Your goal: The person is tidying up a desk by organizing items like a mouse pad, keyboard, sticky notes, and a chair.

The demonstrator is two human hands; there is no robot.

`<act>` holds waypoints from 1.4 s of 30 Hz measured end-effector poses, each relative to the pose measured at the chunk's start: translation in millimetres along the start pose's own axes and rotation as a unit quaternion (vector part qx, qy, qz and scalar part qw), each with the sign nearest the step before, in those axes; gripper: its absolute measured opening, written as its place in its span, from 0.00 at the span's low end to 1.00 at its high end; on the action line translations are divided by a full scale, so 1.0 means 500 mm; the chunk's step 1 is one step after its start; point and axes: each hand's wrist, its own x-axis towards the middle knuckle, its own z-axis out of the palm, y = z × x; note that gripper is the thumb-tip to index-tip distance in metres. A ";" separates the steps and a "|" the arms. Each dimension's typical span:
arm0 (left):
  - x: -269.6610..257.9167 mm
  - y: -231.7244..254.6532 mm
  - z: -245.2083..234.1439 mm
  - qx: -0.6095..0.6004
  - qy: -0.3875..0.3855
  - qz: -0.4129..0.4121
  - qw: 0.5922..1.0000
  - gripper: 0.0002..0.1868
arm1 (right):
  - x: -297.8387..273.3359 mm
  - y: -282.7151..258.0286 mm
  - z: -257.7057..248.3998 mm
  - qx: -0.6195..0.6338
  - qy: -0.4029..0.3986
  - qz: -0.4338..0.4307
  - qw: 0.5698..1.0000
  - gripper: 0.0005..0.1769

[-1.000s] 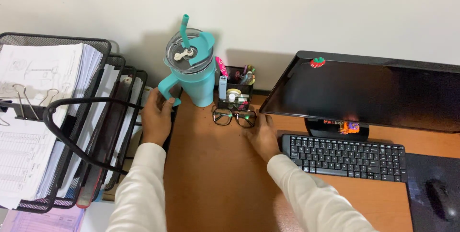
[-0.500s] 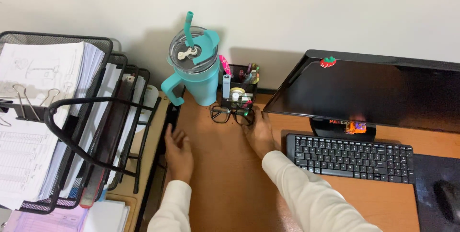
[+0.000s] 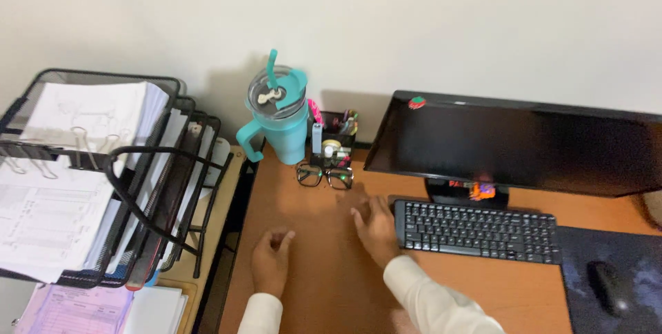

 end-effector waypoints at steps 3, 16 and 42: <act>-0.056 0.046 -0.020 0.098 -0.059 -0.100 0.988 0.18 | -0.008 -0.096 -0.105 0.013 -0.091 0.127 0.988 0.15; -0.203 -0.049 0.076 0.011 -0.045 0.135 0.990 0.20 | -0.142 -0.061 -0.361 0.109 -0.048 -0.115 0.986 0.30; -0.722 0.049 0.481 -0.160 -0.231 0.095 0.955 0.18 | -0.502 0.179 -0.923 0.123 0.046 0.024 0.991 0.26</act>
